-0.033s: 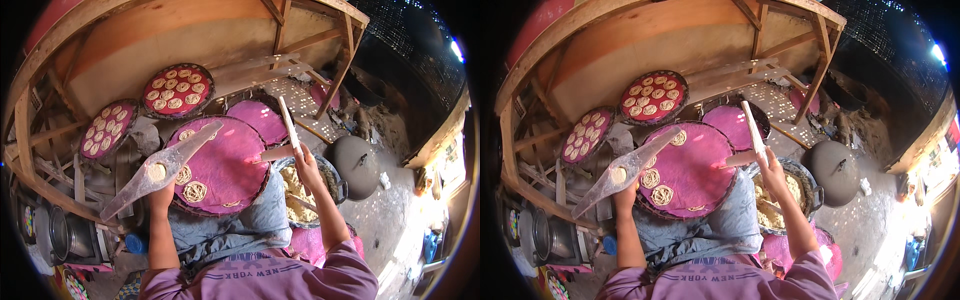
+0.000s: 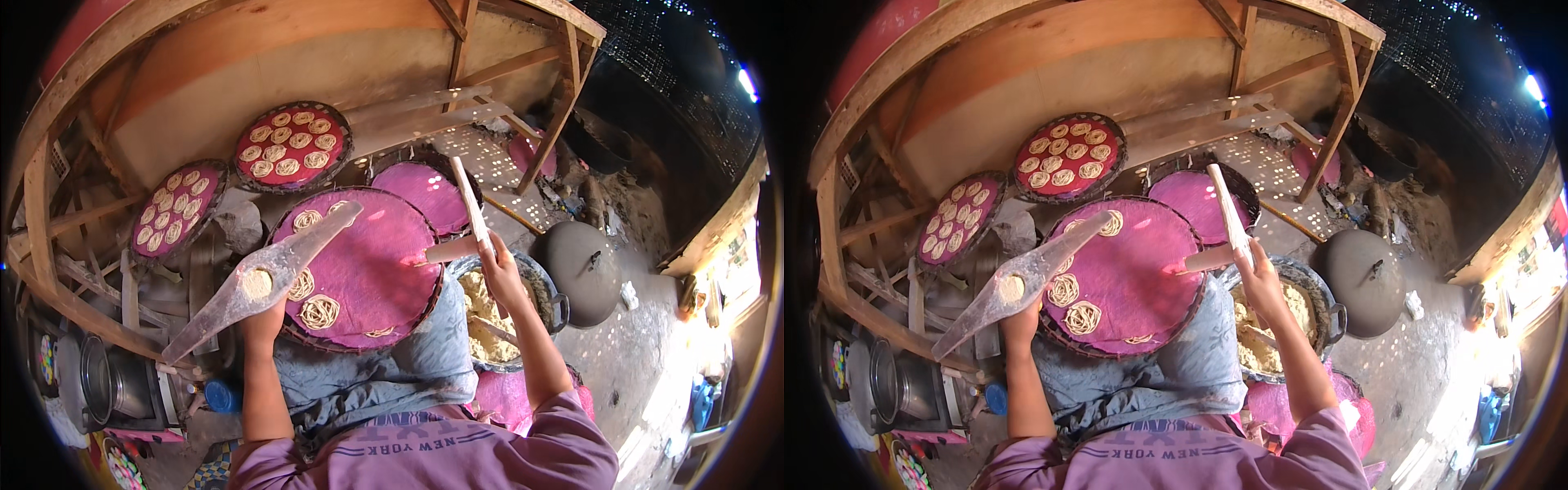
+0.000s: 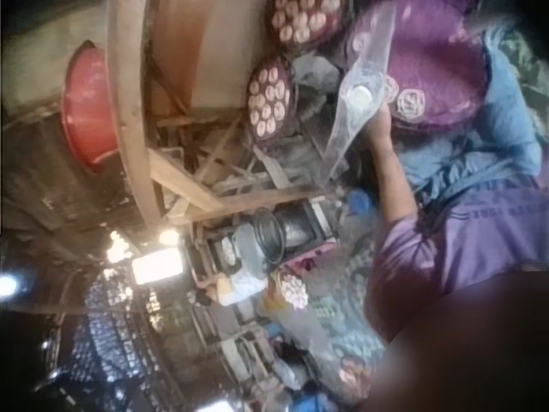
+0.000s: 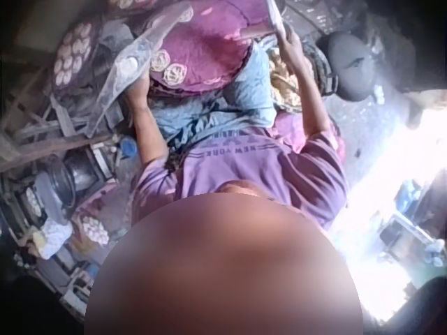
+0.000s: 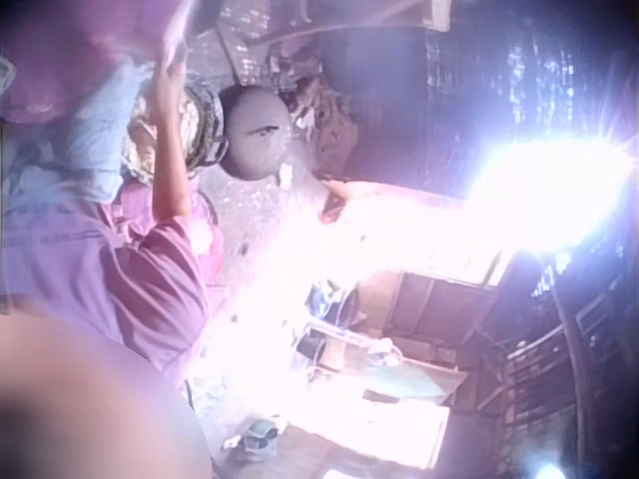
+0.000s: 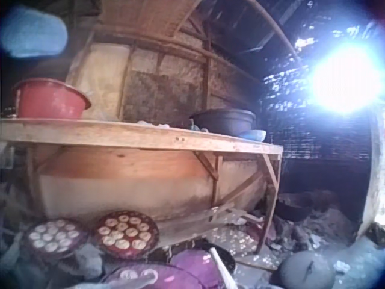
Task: The person scoops dough from a large pot and extrudes it through a handheld tool to form spiral noodles onto pink mats placed in woven trays. They repeatedly refill the tool and arrange the noodles in neat rows across multiple trays.
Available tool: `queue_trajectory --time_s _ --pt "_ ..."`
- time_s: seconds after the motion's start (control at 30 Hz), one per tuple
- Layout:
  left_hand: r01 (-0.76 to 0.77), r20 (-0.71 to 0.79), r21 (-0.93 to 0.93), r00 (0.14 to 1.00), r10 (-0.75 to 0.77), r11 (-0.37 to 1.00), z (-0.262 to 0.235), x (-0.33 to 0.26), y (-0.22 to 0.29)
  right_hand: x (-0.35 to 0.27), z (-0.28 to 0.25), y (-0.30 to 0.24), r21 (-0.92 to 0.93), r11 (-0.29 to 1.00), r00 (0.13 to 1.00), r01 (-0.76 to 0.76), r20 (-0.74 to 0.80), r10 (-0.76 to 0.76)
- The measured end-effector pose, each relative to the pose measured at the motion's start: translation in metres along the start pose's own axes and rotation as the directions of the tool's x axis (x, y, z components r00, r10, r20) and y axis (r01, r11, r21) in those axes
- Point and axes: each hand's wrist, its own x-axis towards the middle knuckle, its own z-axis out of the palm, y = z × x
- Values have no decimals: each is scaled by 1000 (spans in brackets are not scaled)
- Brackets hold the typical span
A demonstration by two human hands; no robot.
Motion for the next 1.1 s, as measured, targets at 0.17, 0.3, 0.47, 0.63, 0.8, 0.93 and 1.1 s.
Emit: queue_trajectory --time_s 0.17,0.3,0.47,0.63,0.8,0.93,1.1 --pt "-40 94 81 995 32 996 -10 -18 -23 0 4 -12 -76 992 995 102 7 -102" --pt "-51 198 24 979 45 998 12 -19 -5 -18 -17 -35 298 953 990 51 108 -87" --pt "-207 446 -250 842 302 946 70 -14 41 -48 -15 -59 496 867 961 -53 262 -92" --pt "-132 494 -358 813 307 925 75 -4 72 -68 8 -68 502 864 933 -20 320 -164" --pt "114 764 -199 640 81 973 43 11 92 -71 0 -78 174 747 715 642 215 -665" --pt "-90 639 -559 587 497 824 43 6 98 -83 -10 -84 -10 718 653 696 423 -628" --pt "-170 407 -695 708 577 698 66 -42 102 -102 1 -85 -95 694 599 714 596 -535"
